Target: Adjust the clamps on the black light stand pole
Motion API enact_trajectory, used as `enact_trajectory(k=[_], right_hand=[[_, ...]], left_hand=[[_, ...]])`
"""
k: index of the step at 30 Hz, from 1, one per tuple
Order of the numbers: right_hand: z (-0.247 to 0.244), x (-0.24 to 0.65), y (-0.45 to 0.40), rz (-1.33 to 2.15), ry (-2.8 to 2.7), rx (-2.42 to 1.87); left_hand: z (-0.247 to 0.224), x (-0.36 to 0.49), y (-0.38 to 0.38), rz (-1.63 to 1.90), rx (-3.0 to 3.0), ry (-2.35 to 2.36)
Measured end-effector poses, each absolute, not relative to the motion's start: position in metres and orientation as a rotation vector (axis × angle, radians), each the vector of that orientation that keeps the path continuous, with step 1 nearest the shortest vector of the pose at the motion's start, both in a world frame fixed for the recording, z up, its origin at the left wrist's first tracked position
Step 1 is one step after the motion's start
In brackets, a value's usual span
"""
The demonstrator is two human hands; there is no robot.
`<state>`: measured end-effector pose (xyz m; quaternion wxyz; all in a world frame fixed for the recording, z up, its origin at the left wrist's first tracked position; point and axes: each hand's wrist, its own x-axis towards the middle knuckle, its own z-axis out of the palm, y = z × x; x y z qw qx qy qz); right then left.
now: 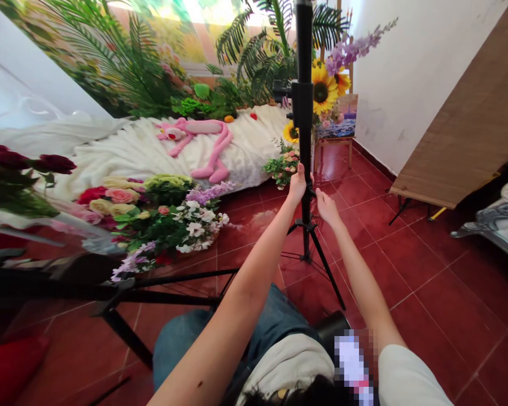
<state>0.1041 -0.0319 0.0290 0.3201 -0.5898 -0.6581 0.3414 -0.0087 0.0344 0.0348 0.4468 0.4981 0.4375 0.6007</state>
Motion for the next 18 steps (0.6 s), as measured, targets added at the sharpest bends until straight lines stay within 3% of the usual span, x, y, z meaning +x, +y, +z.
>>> enact_trajectory(k=[3,8,13,18], right_hand=[[0.051,0.118,-0.041,0.376,-1.912,-1.742],[0.097,0.111,-0.044,0.042,-2.389,-1.776],[0.126,0.088,-0.022,-0.068,-2.702,-1.84],[0.13,0.084,0.012,0.217,-2.839,-1.792]], left_hand=[[0.036,-0.01,0.032,1.49,1.226,1.069],[0.036,-0.008,0.033,1.507,1.186,1.072],[0.036,-0.008,0.036,1.496,1.15,1.071],[0.04,-0.009,0.034,1.474,1.119,1.093]])
